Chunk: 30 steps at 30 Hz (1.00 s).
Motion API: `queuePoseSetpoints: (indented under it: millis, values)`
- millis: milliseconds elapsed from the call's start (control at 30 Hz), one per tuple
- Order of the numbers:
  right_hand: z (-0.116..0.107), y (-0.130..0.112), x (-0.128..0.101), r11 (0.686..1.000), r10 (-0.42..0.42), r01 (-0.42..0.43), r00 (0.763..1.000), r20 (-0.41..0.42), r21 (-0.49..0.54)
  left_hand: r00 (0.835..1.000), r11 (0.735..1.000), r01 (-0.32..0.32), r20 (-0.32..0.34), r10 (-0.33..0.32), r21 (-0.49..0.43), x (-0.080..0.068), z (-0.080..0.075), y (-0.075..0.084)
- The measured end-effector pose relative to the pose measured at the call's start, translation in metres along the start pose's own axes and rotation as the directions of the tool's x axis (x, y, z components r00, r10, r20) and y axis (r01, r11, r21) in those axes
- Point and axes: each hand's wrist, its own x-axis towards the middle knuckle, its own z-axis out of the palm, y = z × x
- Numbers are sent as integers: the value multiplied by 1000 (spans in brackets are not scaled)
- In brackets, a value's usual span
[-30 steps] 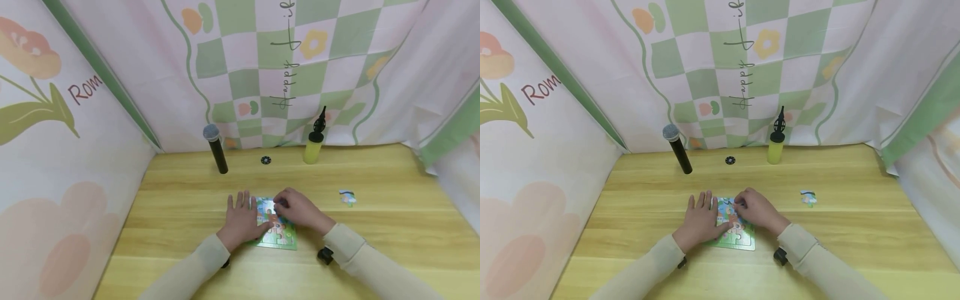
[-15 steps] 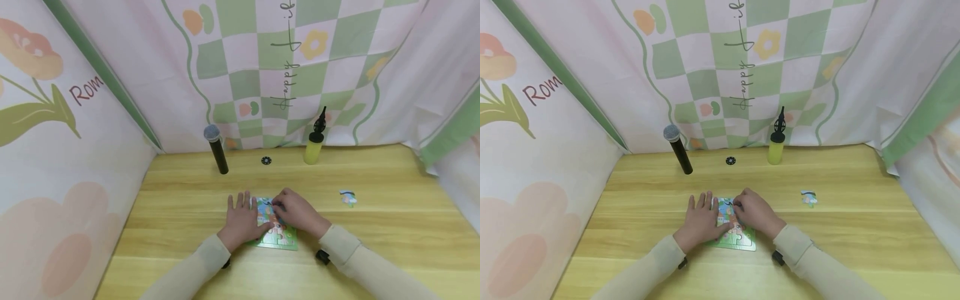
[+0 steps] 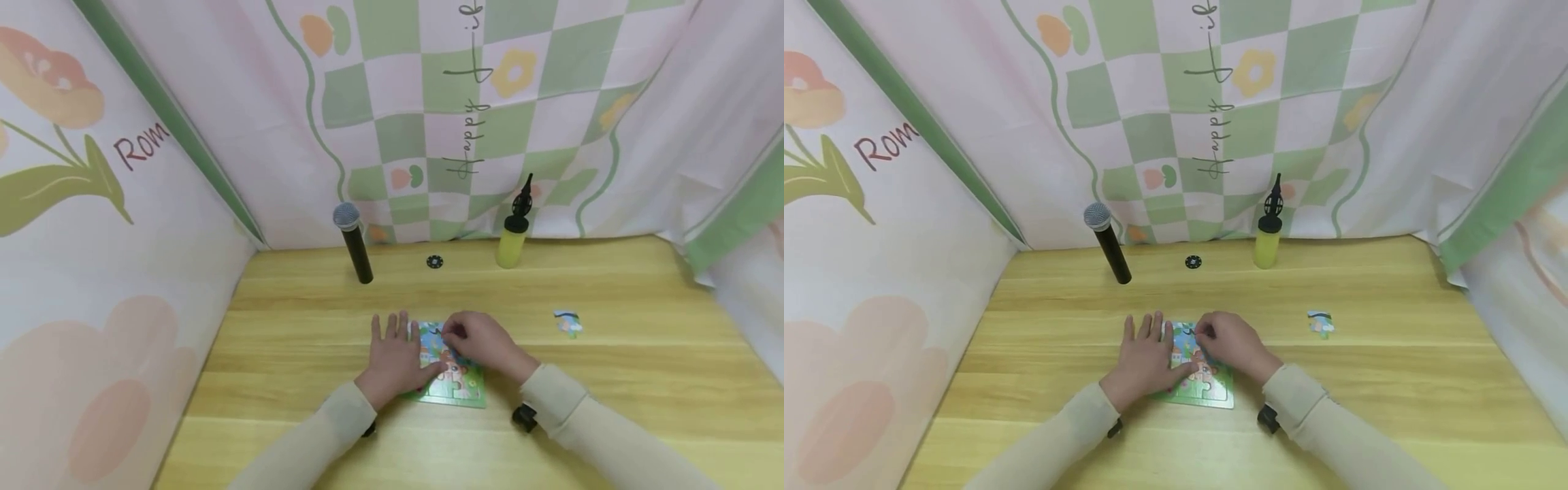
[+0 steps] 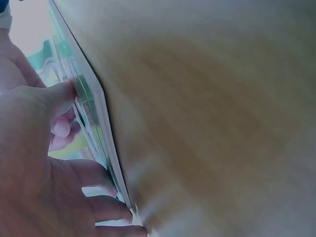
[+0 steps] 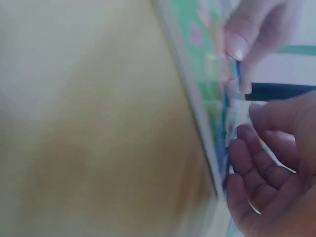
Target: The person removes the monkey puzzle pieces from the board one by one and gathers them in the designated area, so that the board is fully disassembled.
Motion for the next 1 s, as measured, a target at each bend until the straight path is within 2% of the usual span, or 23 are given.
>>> queuePoseSetpoints:
  millis: [100, 200, 367, 500, 633, 767, 900, 1000]
  values:
    - [0, -2, -3, 1000, -6, 5, 999, -36, -28, 1000, 1000, -1, -5, 1, 7, 1, 0, 0]
    - [-4, -4, -9, 993, -22, 15, 998, -60, -114, 1000, 1000, -8, -13, 8, 11, 1, -1, 0]
    - [-14, -6, -22, 968, -34, 30, 999, -11, -249, 1000, 1000, -9, -25, 9, 16, 1, -3, -1]
    - [-18, -6, -26, 963, -32, 35, 999, 17, -268, 1000, 1000, -6, -24, 6, 18, 0, -4, -2]
    - [-17, -1, -24, 982, -35, 36, 999, 11, -185, 1000, 1000, -8, -21, 8, 14, -1, -3, -2]
    - [-20, 8, -21, 999, -32, 32, 999, -7, -2, 1000, 1000, -13, -23, 13, 4, -1, -2, -1]
    - [-35, 24, -21, 986, 15, -18, 1000, 18, 167, 1000, 1000, -8, -18, 8, 2, -2, -2, -1]
    - [-50, 41, -24, 967, 92, -103, 994, 58, 234, 1000, 1000, -6, -15, 6, 5, -2, -2, -1]
